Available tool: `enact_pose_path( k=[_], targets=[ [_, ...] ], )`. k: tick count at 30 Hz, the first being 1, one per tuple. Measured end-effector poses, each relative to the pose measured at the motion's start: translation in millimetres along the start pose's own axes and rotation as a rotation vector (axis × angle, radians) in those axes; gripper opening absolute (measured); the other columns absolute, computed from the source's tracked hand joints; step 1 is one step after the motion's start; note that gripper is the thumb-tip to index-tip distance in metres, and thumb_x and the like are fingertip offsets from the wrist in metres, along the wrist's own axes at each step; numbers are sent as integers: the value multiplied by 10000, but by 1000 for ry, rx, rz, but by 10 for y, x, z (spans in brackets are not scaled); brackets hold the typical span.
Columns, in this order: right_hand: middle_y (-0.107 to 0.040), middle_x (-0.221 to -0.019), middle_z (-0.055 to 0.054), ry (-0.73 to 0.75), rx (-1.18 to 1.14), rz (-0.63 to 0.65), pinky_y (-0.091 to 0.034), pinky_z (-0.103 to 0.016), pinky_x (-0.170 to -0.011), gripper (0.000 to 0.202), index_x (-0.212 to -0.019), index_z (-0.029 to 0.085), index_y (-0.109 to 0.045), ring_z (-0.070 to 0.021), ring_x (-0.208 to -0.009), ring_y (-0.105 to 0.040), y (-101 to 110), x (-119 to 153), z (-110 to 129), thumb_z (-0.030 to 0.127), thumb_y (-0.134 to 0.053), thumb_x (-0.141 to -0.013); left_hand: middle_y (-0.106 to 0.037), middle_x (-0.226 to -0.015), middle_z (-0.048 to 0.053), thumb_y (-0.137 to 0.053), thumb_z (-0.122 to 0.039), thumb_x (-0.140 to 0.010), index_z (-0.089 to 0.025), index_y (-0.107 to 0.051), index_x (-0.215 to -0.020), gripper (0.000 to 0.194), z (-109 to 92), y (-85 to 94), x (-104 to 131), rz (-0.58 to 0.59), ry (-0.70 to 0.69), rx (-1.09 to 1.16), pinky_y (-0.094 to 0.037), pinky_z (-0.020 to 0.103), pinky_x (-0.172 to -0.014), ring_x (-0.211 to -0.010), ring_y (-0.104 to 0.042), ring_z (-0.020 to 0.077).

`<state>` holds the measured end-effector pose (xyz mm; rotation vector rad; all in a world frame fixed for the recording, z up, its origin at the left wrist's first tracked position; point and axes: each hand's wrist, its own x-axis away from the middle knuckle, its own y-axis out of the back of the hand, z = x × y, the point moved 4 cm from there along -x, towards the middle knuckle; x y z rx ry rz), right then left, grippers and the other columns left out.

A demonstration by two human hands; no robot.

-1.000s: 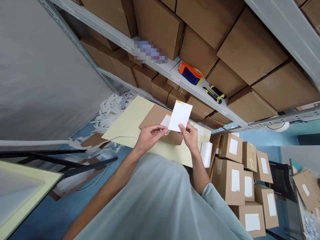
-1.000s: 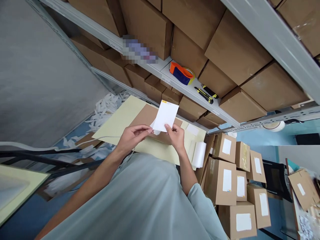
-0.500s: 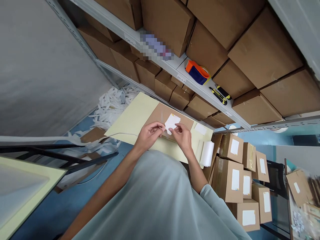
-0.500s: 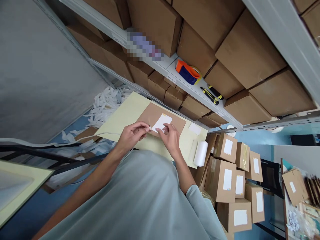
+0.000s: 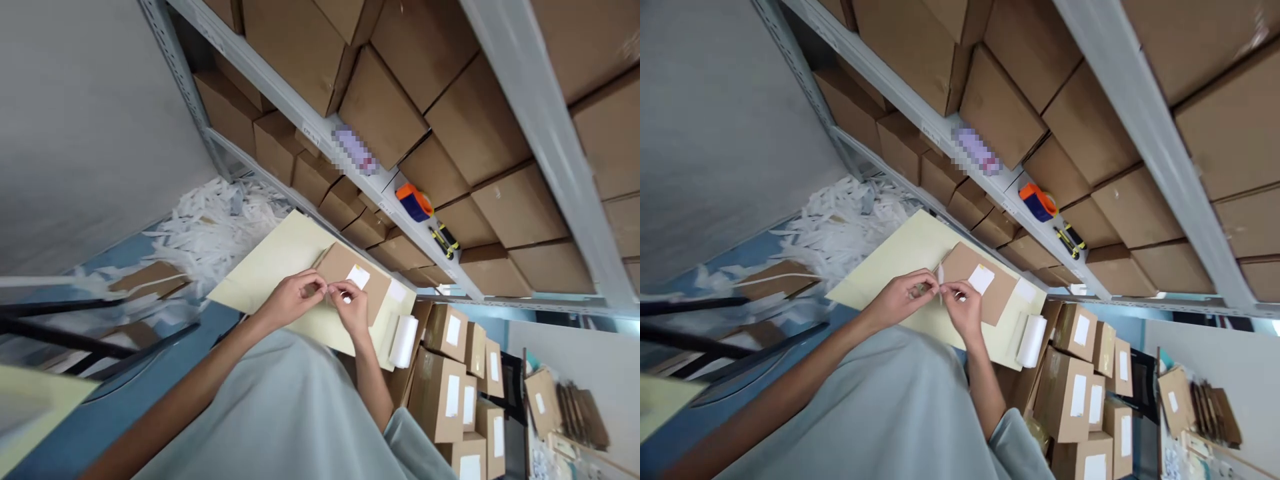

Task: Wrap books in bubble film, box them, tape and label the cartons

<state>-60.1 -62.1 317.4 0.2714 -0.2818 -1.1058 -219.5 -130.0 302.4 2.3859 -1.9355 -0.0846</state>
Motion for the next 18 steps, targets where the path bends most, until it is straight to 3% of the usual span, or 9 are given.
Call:
enact_pose_path(
  k=[7, 13, 18],
  targets=[
    [-793, -865, -48, -118, 14, -49, -513, -307, -727, 310, -874, 224, -879, -197, -788, -671, -208, -79, 176, 529, -829, -888, -696, -936, 29, -605, -487, -991, -220, -735, -874, 319, 33, 322, -186, 136, -49, 52, -530, 241, -674, -803, -668, 167],
    [-813, -897, -63, -177, 5, -83, -551, -327, -757, 346, -886, 223, -885, -212, -811, -691, -375, -115, 239, 565, -867, -844, -685, -904, 28, -606, -496, -986, -223, -735, -849, 332, 80, 477, -268, 214, -40, 89, -498, 241, -618, -735, -643, 162],
    [-798, -847, -58, -186, 73, -119, -557, -338, -736, 407, -854, 230, -877, -223, -793, -687, -490, -129, 286, 634, -824, -861, -698, -901, 34, -589, -533, -992, -234, -733, -843, 364, 133, 590, -294, 243, -53, 111, -548, 252, -685, -789, -687, 185]
  ],
)
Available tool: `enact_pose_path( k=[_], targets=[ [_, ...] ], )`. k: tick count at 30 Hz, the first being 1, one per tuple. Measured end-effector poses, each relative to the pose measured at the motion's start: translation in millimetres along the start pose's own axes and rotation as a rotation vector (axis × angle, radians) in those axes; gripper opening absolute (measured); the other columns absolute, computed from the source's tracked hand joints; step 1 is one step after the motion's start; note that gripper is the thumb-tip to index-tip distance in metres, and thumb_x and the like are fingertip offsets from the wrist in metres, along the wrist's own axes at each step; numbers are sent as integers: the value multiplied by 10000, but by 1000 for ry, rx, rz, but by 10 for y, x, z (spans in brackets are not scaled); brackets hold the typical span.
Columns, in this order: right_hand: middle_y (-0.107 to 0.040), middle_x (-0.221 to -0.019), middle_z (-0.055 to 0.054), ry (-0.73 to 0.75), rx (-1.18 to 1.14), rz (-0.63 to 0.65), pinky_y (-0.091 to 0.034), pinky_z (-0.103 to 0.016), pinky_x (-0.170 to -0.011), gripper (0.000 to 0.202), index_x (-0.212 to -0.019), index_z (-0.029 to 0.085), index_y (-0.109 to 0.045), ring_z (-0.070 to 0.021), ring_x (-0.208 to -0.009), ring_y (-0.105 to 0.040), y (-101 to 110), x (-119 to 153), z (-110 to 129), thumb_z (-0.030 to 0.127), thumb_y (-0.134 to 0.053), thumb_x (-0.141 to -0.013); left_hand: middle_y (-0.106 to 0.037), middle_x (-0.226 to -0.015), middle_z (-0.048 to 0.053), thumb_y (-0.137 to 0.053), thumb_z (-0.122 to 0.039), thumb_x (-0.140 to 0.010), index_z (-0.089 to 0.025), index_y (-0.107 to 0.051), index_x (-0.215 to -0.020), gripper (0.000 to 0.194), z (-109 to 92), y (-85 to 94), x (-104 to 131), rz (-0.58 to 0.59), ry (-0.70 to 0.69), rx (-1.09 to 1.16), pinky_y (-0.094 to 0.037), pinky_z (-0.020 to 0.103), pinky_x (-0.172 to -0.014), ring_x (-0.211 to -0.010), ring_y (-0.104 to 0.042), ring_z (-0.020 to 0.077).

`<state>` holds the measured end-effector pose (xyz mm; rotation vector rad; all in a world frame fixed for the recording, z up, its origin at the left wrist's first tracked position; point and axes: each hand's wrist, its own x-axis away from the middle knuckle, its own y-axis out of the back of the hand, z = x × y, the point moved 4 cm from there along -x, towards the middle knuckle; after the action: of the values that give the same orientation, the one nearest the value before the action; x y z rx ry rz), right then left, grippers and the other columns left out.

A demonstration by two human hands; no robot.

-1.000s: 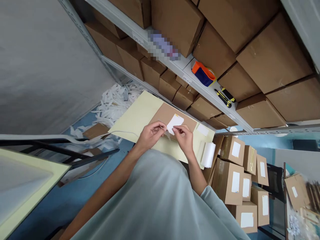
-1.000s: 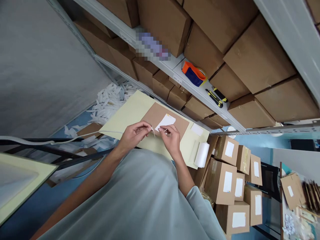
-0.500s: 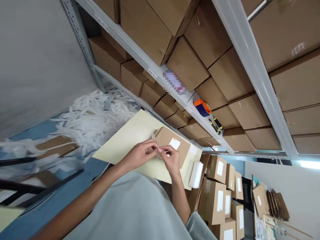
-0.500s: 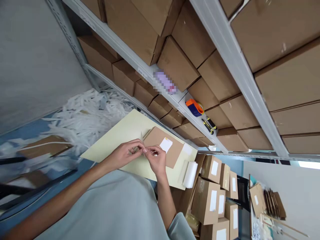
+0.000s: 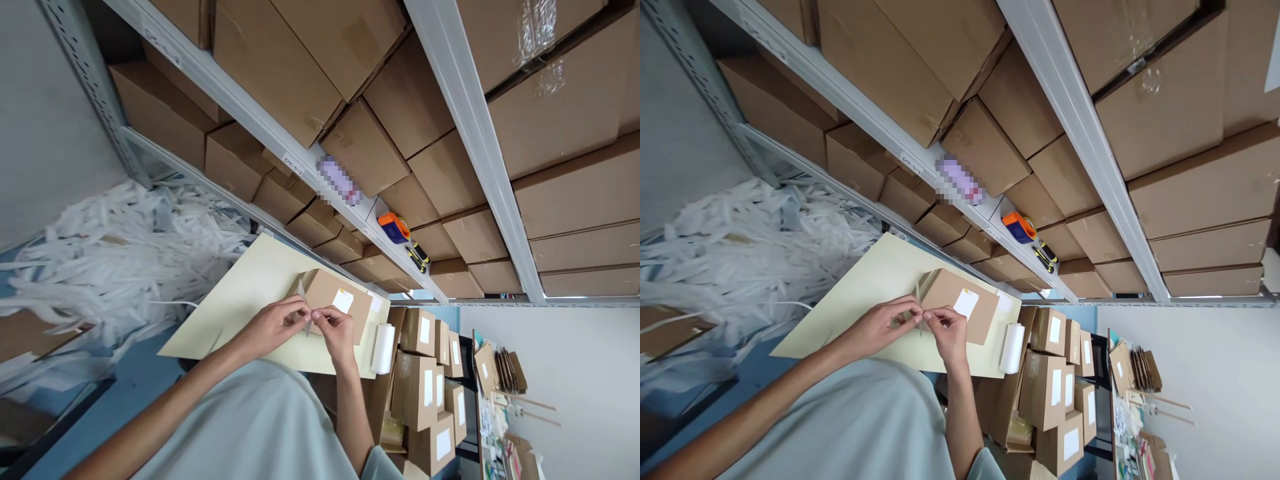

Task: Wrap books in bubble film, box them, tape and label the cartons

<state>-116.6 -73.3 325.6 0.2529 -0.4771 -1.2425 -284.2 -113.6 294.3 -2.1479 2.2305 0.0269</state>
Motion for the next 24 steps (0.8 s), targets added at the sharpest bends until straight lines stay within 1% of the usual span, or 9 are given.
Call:
enact_pose_path(
  k=[6, 10, 13, 15, 17, 20, 22, 23, 24],
  targets=[
    [-759, -792, -30, -35, 62, -62, -544, -322, -727, 394, -840, 219, -818, -191, -725, -658, -65, 8, -49, 603, -760, -901, -717, -915, 25, -587, -463, -927, -250, -698, -823, 262, 111, 148, -19, -26, 28, -47, -558, 266, -716, -770, -693, 188],
    [-728, -754, -23, -63, 87, -128, -523, -305, -685, 440, -842, 210, -794, -180, -690, -629, 26, 23, -61, 645, -739, -886, -760, -911, 20, -584, -436, -842, -263, -680, -796, 203, 452, 381, -115, -111, 107, -141, -545, 268, -724, -756, -709, 198],
    [-715, -730, -21, -71, 103, -140, -501, -292, -647, 450, -815, 208, -784, -174, -668, -605, 114, 67, -35, 654, -757, -868, -799, -864, 13, -614, -406, -789, -274, -680, -756, 151, 759, 657, -232, -180, 146, -203, -517, 264, -716, -800, -735, 225],
    [-712, -714, -19, -73, 103, -121, -495, -290, -630, 437, -804, 212, -780, -175, -656, -594, 162, 117, -10, 644, -765, -871, -800, -817, -4, -658, -375, -770, -273, -692, -735, 113, 924, 905, -321, -246, 222, -257, -480, 262, -697, -801, -728, 229],
    [-714, -711, -19, -75, 93, -111, -500, -294, -638, 410, -802, 219, -781, -182, -664, -602, 215, 181, 15, 622, -773, -874, -769, -752, -14, -696, -357, -768, -260, -702, -724, 106, 1029, 1216, -403, -342, 361, -326, -433, 268, -668, -745, -681, 224],
    [-718, -722, -26, -76, 66, -113, -509, -303, -665, 381, -794, 225, -778, -196, -693, -627, 310, 288, 29, 596, -780, -879, -633, -592, -16, -703, -372, -816, -230, -689, -730, 166, 1045, 1765, -489, -498, 560, -413, -428, 283, -689, -666, -578, 222],
    [-711, -720, -31, -60, 44, -130, -513, -312, -669, 400, -792, 228, -772, -203, -699, -633, 378, 361, 10, 613, -769, -902, -586, -567, -14, -693, -403, -868, -204, -706, -789, 214, 999, 2161, -492, -640, 693, -459, -512, 319, -811, -735, -610, 237],
    [-707, -718, -32, -49, 33, -146, -514, -316, -666, 418, -796, 230, -770, -205, -694, -631, 411, 396, -10, 630, -759, -916, -640, -634, 2, -671, -416, -905, -180, -730, -867, 246, 960, 2354, -484, -720, 721, -468, -542, 356, -908, -833, -653, 253],
    [-703, -714, -33, -39, 20, -167, -515, -319, -661, 438, -801, 231, -769, -205, -686, -627, 442, 429, -38, 650, -752, -926, -724, -768, 27, -638, -434, -954, -148, -747, -994, 308, 909, 2529, -491, -774, 681, -458, -544, 390, -1019, -969, -685, 264]
  ],
)
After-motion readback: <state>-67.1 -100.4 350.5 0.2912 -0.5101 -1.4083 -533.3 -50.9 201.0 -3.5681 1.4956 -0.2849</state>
